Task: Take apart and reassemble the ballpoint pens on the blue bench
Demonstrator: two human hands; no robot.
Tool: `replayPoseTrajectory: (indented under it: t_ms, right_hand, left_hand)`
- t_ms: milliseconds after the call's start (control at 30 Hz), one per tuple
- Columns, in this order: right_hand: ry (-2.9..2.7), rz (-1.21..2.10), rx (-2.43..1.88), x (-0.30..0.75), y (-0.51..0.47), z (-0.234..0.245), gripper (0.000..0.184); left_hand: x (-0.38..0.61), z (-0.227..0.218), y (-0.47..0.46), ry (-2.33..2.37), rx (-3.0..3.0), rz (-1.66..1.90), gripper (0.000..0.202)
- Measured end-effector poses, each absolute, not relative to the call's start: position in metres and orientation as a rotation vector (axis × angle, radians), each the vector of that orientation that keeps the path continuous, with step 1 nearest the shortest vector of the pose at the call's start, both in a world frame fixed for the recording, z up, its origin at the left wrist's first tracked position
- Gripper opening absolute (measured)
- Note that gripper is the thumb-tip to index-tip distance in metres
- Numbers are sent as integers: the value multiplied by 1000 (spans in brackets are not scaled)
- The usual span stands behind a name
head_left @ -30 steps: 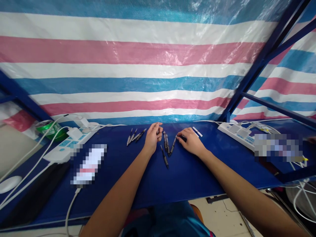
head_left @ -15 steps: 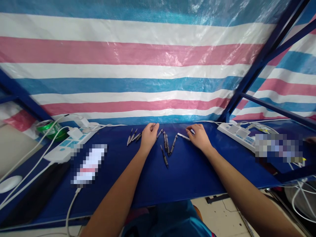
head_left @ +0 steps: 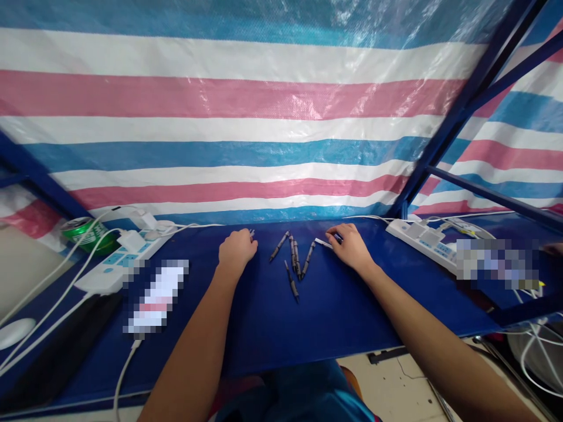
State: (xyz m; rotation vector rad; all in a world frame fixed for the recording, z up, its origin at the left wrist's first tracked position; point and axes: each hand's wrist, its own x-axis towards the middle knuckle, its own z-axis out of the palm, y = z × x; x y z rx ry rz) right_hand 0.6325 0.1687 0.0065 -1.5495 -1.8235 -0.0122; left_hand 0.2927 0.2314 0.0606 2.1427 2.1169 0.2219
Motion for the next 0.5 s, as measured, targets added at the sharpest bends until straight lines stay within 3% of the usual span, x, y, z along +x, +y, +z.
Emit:
replayPoseTrajectory:
  t_ms: [100, 267, 500]
  right_hand:
    - [-1823, -2, -1543, 632, 167, 8, 16]
    - [-1827, 7, -1546, 630, 167, 10, 17]
    - [-1827, 27, -1540, 628, 166, 10, 16]
  left_hand:
    - [289, 59, 234, 2160, 2119, 267, 41]
    - [285, 57, 237, 2172, 2088, 259, 32]
    - [283, 58, 236, 2243, 2060, 244, 41]
